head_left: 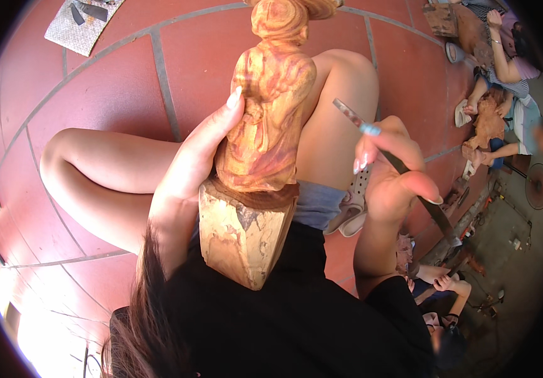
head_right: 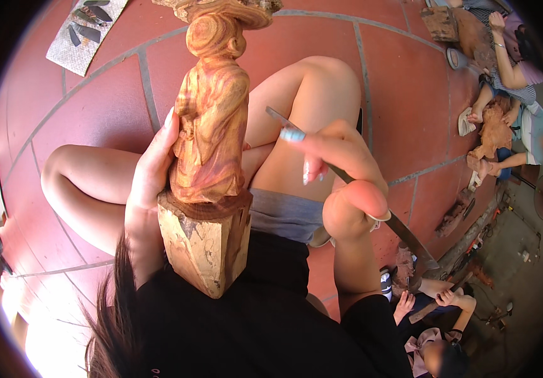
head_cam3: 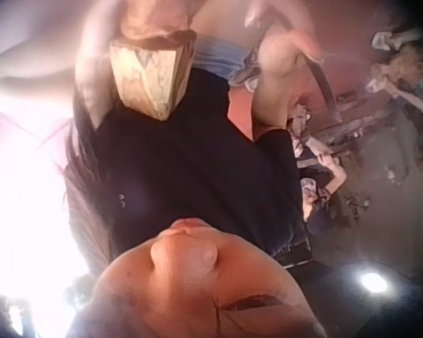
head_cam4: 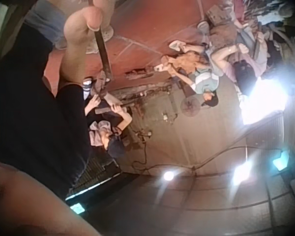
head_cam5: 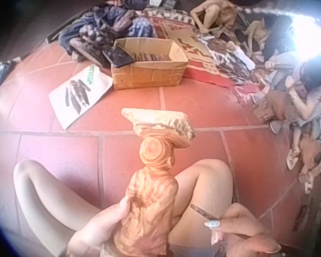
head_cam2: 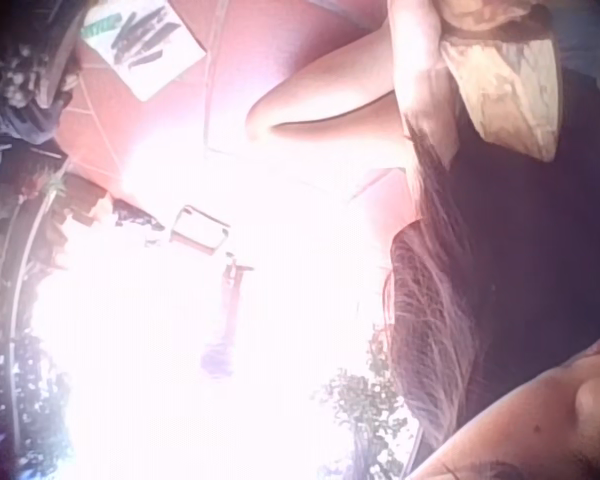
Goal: The person carves a wooden figurine using a metal file, focusing on refining the torso and head details. The person holds the figurine with the left hand and files with the right hand, occasionally rotating the piece to access different angles.
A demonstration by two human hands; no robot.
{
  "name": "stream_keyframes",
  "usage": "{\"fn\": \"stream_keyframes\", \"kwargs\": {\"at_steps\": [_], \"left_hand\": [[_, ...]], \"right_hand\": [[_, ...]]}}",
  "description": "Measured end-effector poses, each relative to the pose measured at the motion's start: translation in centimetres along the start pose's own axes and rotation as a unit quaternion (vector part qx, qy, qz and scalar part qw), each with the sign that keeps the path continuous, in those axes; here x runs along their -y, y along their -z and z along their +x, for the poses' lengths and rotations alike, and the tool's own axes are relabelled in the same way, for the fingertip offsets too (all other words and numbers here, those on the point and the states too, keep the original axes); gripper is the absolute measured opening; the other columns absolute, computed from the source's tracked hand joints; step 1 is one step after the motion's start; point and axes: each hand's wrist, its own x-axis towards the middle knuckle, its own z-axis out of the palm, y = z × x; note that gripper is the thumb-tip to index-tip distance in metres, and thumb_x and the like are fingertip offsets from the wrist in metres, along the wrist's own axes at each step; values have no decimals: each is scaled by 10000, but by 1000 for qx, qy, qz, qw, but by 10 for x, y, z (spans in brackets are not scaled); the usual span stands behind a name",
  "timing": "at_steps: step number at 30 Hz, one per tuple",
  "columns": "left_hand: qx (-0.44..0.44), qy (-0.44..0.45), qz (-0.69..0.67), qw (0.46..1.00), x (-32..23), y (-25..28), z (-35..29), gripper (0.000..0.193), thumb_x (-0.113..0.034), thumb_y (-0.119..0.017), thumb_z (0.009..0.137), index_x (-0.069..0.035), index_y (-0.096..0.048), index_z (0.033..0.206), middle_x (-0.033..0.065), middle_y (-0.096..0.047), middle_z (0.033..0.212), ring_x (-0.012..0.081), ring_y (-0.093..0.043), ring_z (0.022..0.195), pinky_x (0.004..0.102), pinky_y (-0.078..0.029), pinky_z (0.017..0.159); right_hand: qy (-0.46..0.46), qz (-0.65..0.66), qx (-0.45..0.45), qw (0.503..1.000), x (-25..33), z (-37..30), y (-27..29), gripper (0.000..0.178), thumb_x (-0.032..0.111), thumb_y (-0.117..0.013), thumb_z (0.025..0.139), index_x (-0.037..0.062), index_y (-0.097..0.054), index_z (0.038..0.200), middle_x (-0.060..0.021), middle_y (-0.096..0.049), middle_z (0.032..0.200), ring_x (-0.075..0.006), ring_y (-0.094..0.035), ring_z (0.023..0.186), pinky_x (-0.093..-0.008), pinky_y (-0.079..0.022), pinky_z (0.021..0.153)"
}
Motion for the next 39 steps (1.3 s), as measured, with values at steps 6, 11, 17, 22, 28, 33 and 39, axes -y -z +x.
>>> {"fn": "stream_keyframes", "kwargs": {"at_steps": [6,11,17,22,28,33,39], "left_hand": [[-12,2,-10,1000,11,8,5,609,-427,-483,971,17,-385,1376,133,-516,1309,196,-499,1198,329,-384,1027],[-22,45,-97,994,25,22,12,563,-419,-434,985,-42,-364,1398,169,-533,1278,273,-572,1123,414,-471,969],[-22,37,-182,982,38,25,15,611,-464,-367,990,-31,-312,1418,210,-514,1283,345,-561,1132,476,-481,957],[9,35,-191,981,47,32,19,613,-475,-343,992,-35,-315,1418,203,-509,1293,333,-560,1136,471,-480,963],[42,37,-234,971,62,43,24,562,-457,-416,979,-58,-401,1374,143,-541,1279,265,-557,1144,430,-452,992],[63,45,-227,971,74,48,25,552,-462,-411,979,-58,-418,1355,146,-556,1257,266,-572,1121,430,-457,985],[32,58,-225,972,79,47,27,531,-452,-411,982,-58,-435,1337,142,-572,1233,249,-588,1090,410,-469,970]], "right_hand": [[-62,60,-8,996,20,-1,-34,247,69,-645,881,-58,-593,1086,-136,-629,845,-168,-633,687,-257,-533,619],[-42,-42,-35,998,15,-9,-38,215,57,-587,909,-73,-624,1076,-97,-613,760,-113,-571,591,-221,-470,537],[-132,40,-123,983,13,-12,-47,170,67,-527,950,-67,-632,938,-84,-598,725,-82,-529,534,-201,-409,473],[-122,46,-124,984,11,-13,-58,62,-30,-629,872,-56,-608,924,-131,-649,805,-123,-614,594,-220,-480,521],[36,-190,-22,981,-8,-14,-46,172,-59,-715,767,-64,-615,907,-175,-675,777,-191,-683,661,-271,-553,582],[63,-255,-15,965,-7,-10,-52,161,-29,-744,737,-41,-666,877,-95,-653,701,-154,-628,565,-243,-478,507],[76,-279,-4,957,-9,-8,-51,124,-50,-732,740,-51,-685,854,-83,-622,678,-147,-591,539,-253,-443,486]]}}
